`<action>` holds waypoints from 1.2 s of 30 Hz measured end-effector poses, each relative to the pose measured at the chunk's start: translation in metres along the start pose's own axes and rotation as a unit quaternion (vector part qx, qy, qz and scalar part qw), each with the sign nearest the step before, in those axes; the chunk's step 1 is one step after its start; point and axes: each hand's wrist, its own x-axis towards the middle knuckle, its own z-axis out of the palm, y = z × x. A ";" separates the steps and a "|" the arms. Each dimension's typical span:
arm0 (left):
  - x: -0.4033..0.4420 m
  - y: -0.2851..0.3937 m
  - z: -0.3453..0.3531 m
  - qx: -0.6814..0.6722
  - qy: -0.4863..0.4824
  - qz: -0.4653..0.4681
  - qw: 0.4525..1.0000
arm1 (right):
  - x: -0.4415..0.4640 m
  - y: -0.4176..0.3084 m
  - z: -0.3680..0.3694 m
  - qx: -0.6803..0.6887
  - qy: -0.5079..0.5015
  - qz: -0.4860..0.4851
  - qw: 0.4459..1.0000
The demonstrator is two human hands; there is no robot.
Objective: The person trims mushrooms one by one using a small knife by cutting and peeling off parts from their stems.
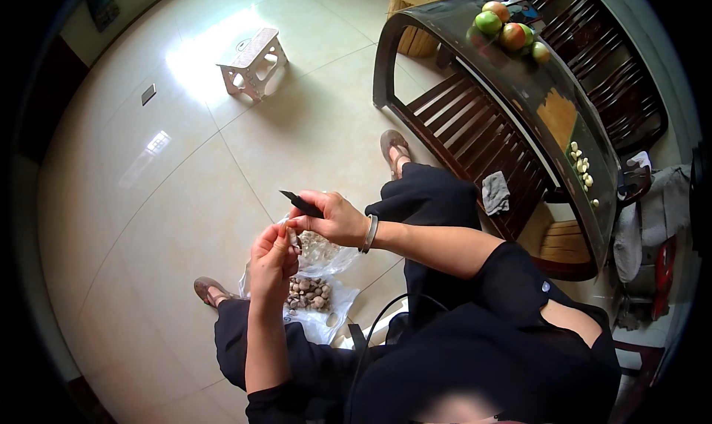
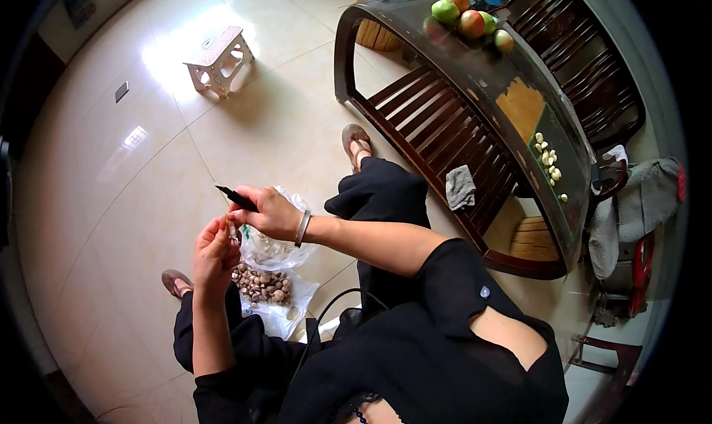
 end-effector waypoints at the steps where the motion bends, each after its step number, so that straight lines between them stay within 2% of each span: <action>1: 0.000 -0.001 0.001 -0.004 0.007 -0.007 1.000 | -0.001 0.003 0.002 -0.013 0.008 -0.012 1.000; 9: -0.001 -0.002 -0.004 0.039 0.049 -0.001 0.998 | 0.002 0.006 0.002 -0.021 0.001 -0.039 0.999; 10: -0.001 -0.001 -0.006 0.024 0.030 0.013 0.999 | 0.003 -0.008 -0.002 -0.053 -0.027 0.021 0.998; 11: -0.002 0.002 -0.005 0.031 0.046 0.020 0.998 | 0.003 0.006 0.004 -0.007 0.026 -0.010 1.000; 12: -0.004 0.004 -0.005 0.030 0.035 0.032 0.998 | 0.002 0.009 0.004 0.018 0.029 -0.009 0.999; 14: -0.006 0.005 -0.005 -0.011 0.005 0.044 0.999 | -0.002 -0.014 -0.005 -0.053 -0.013 -0.001 0.998; 19: -0.009 0.011 0.000 0.014 -0.026 0.066 0.997 | -0.005 -0.018 -0.006 -0.062 -0.077 0.019 0.995; 21: -0.008 0.011 0.003 0.033 -0.014 0.077 0.996 | -0.005 -0.015 -0.005 -0.097 -0.059 -0.053 0.992; 24: -0.008 0.012 0.008 0.065 0.007 0.089 0.994 | -0.005 -0.017 -0.004 -0.131 -0.062 -0.024 0.989; 27: -0.010 0.012 0.010 0.086 0.018 0.092 0.992 | -0.004 -0.015 -0.004 -0.156 -0.066 -0.045 0.984; 34: -0.016 0.012 0.013 0.152 0.031 0.117 0.981 | -0.005 -0.019 -0.004 -0.133 -0.082 -0.023 0.988; 36: -0.018 0.013 0.014 0.158 0.034 0.112 0.980 | -0.006 -0.016 -0.003 -0.134 -0.053 -0.088 0.986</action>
